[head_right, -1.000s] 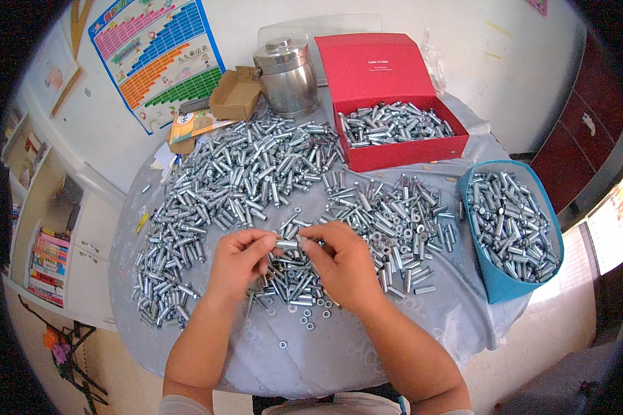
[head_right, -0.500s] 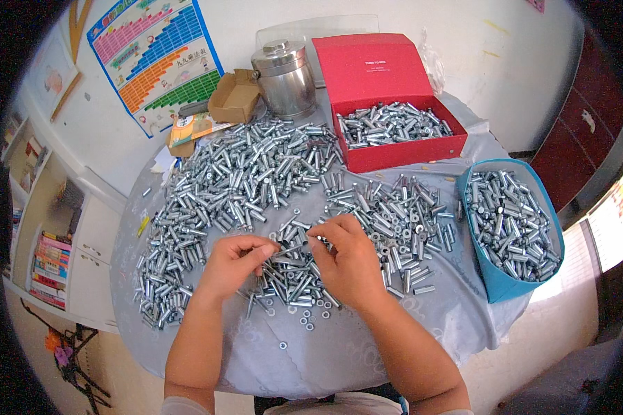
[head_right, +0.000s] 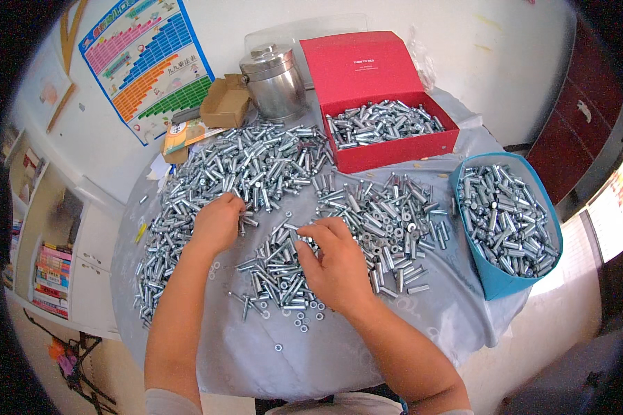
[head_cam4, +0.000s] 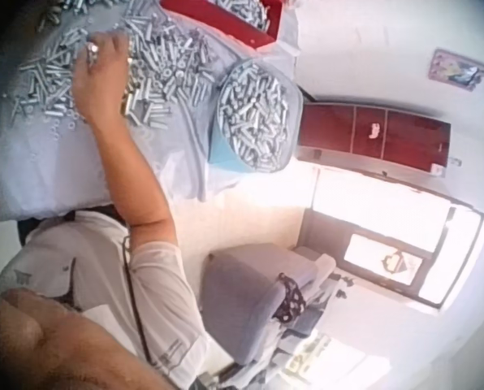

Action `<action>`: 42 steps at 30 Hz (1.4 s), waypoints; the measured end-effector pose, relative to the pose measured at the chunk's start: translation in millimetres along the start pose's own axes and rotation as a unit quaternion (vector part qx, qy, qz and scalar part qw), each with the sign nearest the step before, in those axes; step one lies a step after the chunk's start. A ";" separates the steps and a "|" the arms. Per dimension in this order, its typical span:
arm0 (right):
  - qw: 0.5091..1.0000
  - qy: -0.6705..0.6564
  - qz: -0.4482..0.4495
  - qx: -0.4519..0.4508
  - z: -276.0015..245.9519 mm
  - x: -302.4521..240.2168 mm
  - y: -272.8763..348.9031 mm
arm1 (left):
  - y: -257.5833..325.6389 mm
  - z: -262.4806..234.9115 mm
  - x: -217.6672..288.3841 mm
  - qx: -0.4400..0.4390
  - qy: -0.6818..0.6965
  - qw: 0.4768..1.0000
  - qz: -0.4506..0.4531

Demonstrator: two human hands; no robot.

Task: The person sits at a table covered with metal bolts and washers, repeatedly picking up a bolt and a washer to screw them together by hand. The person places the assembled fasteners into a pile on the table.

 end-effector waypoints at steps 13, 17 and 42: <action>0.996 -0.065 0.053 -0.033 5.6 4.7 0.3 | 55.0 -23.0 61.0 0.051 0.743 0.668 0.010; 0.951 -0.235 0.162 -0.121 17.7 13.8 1.8 | 64.3 -12.1 76.3 0.083 0.761 0.642 0.054; 0.926 -0.322 0.173 -0.098 13.2 4.7 -2.8 | 70.8 -6.4 69.5 0.009 0.738 0.674 0.026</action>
Point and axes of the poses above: each hand's wrist, its own y-axis away from the middle knuckle, its own z-axis out of the palm, x = y × z, the point moved 4 cm from there along -y, towards the middle knuckle, and after that the axes turned 10 degrees about -x, right-handed, at the moved point
